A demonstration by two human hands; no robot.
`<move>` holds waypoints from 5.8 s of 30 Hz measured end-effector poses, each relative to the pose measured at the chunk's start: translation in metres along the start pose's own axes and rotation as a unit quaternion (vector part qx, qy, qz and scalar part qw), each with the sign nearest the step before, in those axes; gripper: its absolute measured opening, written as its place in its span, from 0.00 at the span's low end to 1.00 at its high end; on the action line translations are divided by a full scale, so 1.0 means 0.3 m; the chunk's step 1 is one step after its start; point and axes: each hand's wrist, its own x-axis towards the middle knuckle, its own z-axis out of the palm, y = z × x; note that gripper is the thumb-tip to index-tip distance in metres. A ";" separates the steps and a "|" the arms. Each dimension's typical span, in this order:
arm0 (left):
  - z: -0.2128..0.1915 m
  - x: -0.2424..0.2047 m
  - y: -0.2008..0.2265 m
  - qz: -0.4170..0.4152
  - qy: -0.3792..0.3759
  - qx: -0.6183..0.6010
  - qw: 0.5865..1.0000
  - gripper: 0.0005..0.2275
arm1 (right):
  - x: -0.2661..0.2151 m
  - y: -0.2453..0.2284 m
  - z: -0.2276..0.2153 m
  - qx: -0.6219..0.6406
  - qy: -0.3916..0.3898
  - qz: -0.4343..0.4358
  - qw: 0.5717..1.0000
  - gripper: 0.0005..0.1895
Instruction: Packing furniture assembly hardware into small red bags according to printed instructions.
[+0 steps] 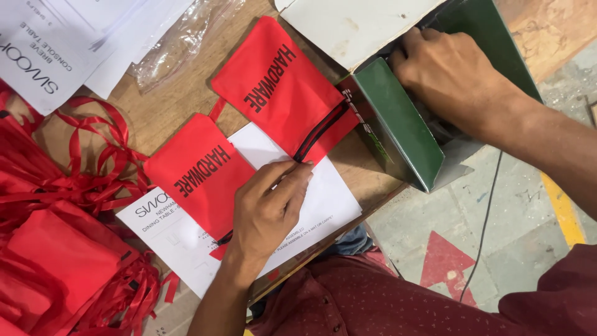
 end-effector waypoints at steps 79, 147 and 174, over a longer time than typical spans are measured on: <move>0.030 -0.056 -0.036 0.037 -0.001 -0.002 0.999 0.07 | -0.184 0.036 -0.057 0.362 0.147 0.154 0.907 0.14; -0.077 0.088 0.010 0.003 0.208 -0.021 0.978 0.02 | -0.034 -0.569 -0.149 0.980 0.195 0.039 0.015 0.22; -0.099 0.061 0.005 0.001 0.199 -0.003 0.980 0.02 | 0.056 -0.536 -0.158 0.961 0.183 -0.022 0.208 0.33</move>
